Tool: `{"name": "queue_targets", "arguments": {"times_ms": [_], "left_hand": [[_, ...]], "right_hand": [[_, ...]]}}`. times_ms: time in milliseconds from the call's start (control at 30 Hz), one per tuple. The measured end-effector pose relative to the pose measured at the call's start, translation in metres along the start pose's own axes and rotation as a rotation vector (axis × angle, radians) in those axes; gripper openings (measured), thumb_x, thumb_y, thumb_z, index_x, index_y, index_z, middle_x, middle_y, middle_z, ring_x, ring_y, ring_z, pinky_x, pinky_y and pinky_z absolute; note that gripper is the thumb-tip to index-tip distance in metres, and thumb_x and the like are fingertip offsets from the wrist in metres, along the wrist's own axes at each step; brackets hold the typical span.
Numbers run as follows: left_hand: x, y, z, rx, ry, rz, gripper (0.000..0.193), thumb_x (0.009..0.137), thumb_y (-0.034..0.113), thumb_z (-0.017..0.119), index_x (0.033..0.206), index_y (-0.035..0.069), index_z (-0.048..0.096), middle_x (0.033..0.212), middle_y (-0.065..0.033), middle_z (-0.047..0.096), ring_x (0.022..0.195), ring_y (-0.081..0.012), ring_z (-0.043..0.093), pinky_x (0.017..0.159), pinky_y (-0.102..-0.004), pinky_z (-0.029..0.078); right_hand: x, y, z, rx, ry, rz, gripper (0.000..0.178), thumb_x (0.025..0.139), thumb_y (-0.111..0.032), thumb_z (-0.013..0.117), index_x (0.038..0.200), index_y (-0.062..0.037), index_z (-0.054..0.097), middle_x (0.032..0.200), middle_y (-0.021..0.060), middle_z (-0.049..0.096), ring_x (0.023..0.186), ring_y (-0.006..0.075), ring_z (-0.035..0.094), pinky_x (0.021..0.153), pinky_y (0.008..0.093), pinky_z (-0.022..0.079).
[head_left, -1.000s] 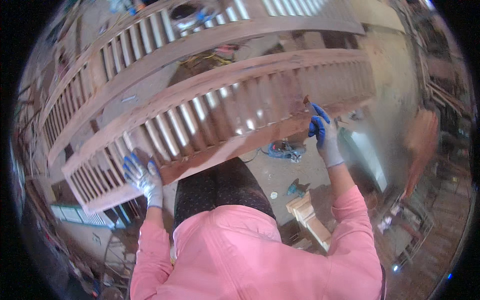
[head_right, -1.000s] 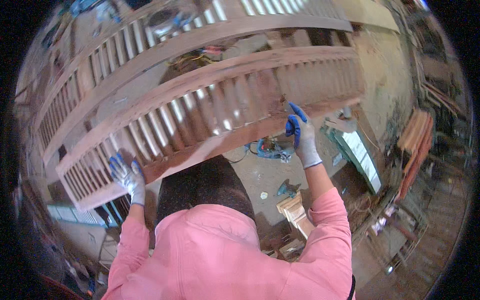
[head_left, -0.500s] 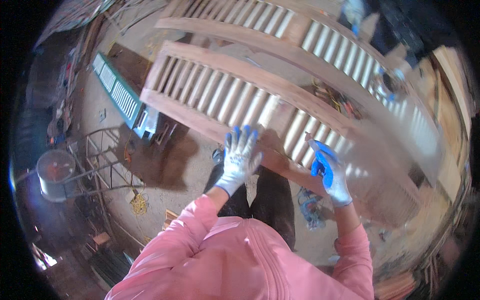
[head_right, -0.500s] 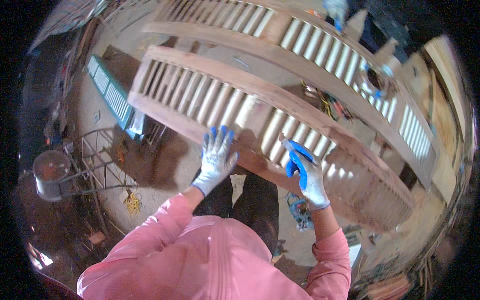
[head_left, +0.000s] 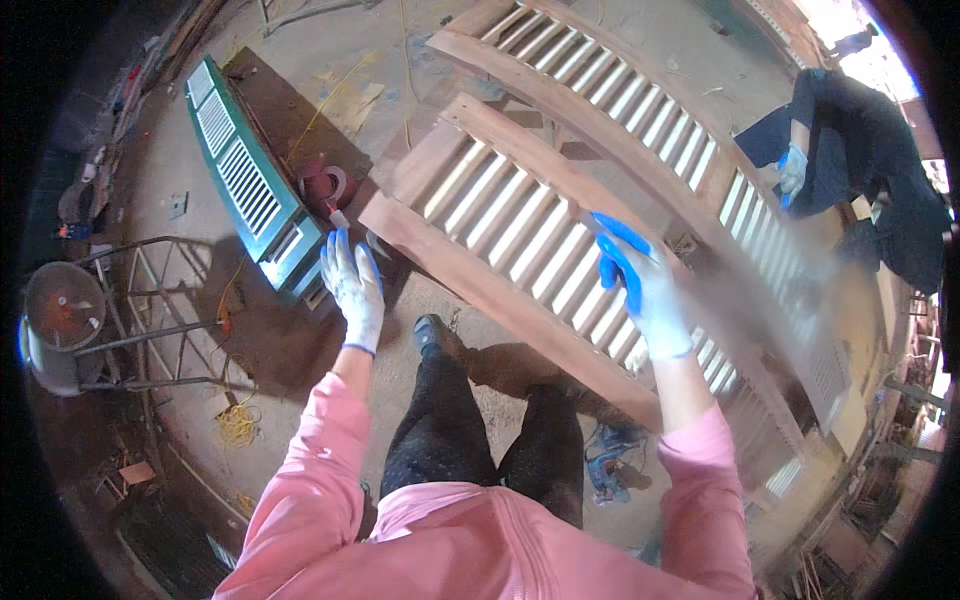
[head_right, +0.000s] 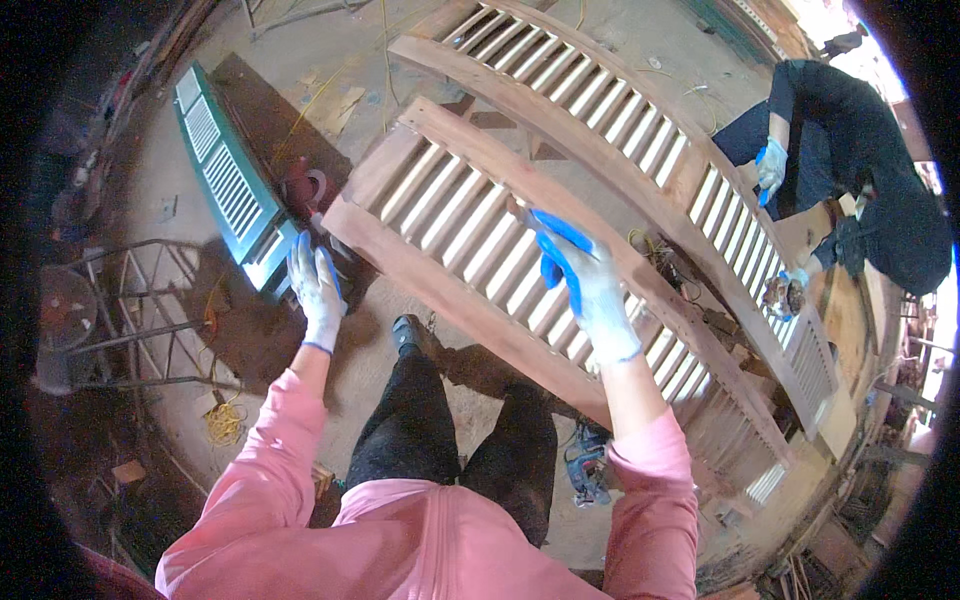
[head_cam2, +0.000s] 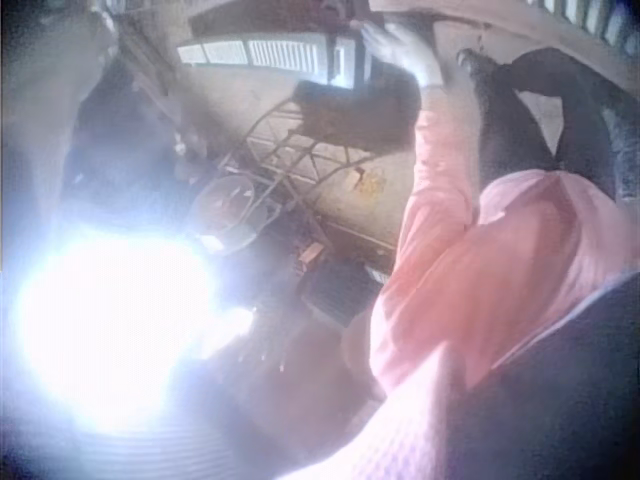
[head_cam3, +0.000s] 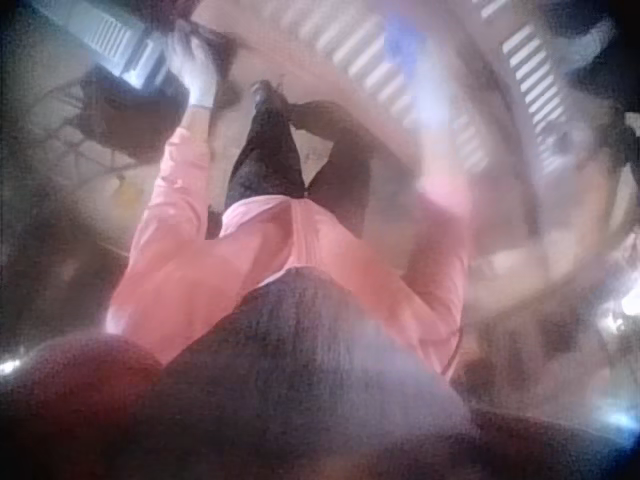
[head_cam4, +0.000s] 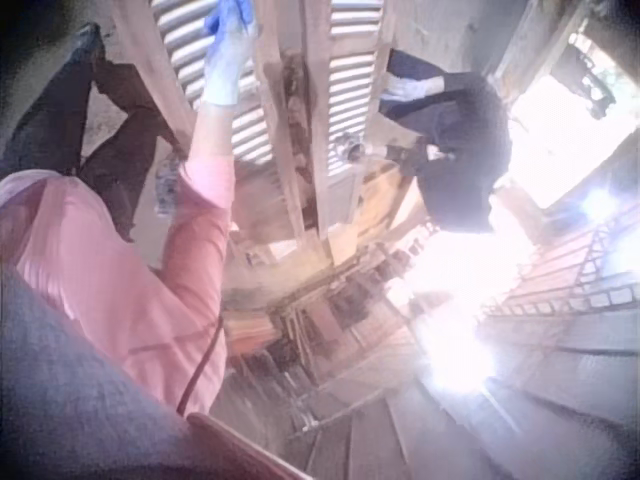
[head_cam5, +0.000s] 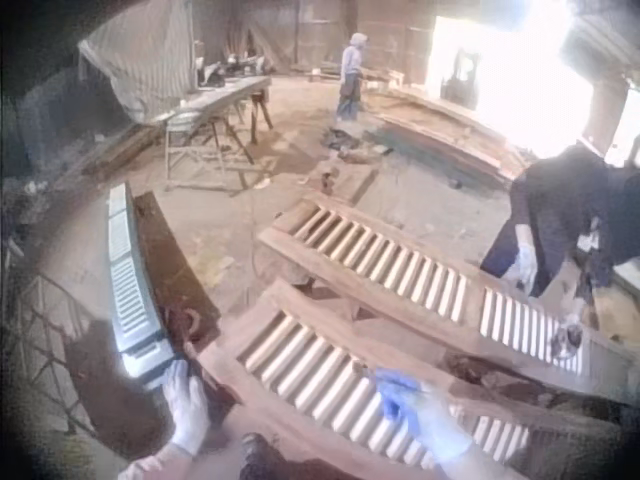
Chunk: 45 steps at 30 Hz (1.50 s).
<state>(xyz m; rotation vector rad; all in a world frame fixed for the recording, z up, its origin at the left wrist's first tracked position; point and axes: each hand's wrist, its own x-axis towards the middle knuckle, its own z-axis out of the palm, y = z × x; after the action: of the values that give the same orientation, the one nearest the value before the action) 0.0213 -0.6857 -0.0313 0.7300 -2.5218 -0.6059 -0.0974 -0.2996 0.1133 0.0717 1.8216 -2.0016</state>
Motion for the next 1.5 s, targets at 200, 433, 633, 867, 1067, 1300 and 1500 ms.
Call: {"name": "queue_targets", "arguments": {"times_ms": [200,433,633,867,1067,1300,1500], "left_hand": [[0.021,-0.049,0.058,-0.142,-0.284,-0.481,0.049,0.11,0.037,0.038,0.134,0.005,0.066,0.138,-0.0203,0.064,0.129,-0.0377,0.059,0.11,-0.0434,0.044],[0.039,-0.013,0.039,0.035,-0.44,-0.579,0.049,0.11,0.038,0.034,0.131,0.007,0.066,0.128,-0.0168,0.069,0.118,-0.0351,0.065,0.102,-0.0443,0.05],[0.044,-0.012,0.041,0.047,-0.447,-0.56,0.046,0.109,0.033,0.036,0.129,0.007,0.067,0.125,-0.0148,0.071,0.116,-0.0342,0.066,0.1,-0.0435,0.051],[0.045,-0.01,0.042,-0.013,-0.432,-0.576,0.044,0.109,0.03,0.036,0.127,0.006,0.068,0.125,-0.0149,0.071,0.115,-0.0343,0.066,0.1,-0.0438,0.051],[0.045,-0.008,0.042,-0.017,-0.422,-0.577,0.044,0.109,0.029,0.036,0.126,0.005,0.069,0.122,-0.0157,0.071,0.114,-0.035,0.066,0.099,-0.0442,0.051],[0.042,-0.008,0.045,0.012,-0.4,-0.557,0.043,0.109,0.029,0.036,0.127,0.006,0.068,0.123,-0.016,0.071,0.113,-0.0356,0.066,0.1,-0.0442,0.051],[0.044,-0.006,0.045,0.055,-0.401,-0.533,0.043,0.109,0.03,0.037,0.127,0.006,0.068,0.125,-0.0164,0.07,0.115,-0.0357,0.066,0.1,-0.0438,0.051]], "right_hand": [[0.147,0.014,0.113,-0.337,0.133,-0.062,0.031,0.099,-0.017,0.066,0.127,-0.0062,0.073,0.077,-0.006,0.059,0.064,0.0035,0.047,0.056,0.0215,0.04],[0.222,0.026,0.146,-1.292,0.203,-0.395,0.032,0.098,-0.031,0.058,0.124,-0.0244,0.073,0.1,0.0162,0.074,0.095,0.0346,0.072,0.085,0.0449,0.057],[0.229,0.014,0.162,-1.668,0.147,-0.399,0.029,0.096,-0.028,0.06,0.121,-0.0227,0.074,0.093,0.0122,0.073,0.088,0.0304,0.072,0.08,0.0465,0.057],[0.227,0.021,0.173,-1.891,0.21,-0.505,0.029,0.095,-0.025,0.063,0.121,-0.0206,0.074,0.092,0.0075,0.073,0.091,0.0256,0.072,0.081,0.0434,0.056],[0.219,0.026,0.174,-1.64,0.229,-0.437,0.027,0.095,-0.027,0.064,0.119,-0.0193,0.075,0.093,0.0103,0.075,0.089,0.0303,0.072,0.082,0.0437,0.056],[0.271,0.015,0.129,-0.532,0.154,0.091,0.031,0.092,-0.033,0.076,0.098,-0.0028,0.08,0.081,0.0009,0.071,0.069,0.012,0.059,0.064,0.0292,0.048],[0.299,0.005,0.103,-0.383,-0.04,0.243,0.023,0.092,-0.026,0.075,0.103,-0.0062,0.078,0.086,0.0,0.071,0.067,0.004,0.055,0.055,0.0198,0.038]]}}
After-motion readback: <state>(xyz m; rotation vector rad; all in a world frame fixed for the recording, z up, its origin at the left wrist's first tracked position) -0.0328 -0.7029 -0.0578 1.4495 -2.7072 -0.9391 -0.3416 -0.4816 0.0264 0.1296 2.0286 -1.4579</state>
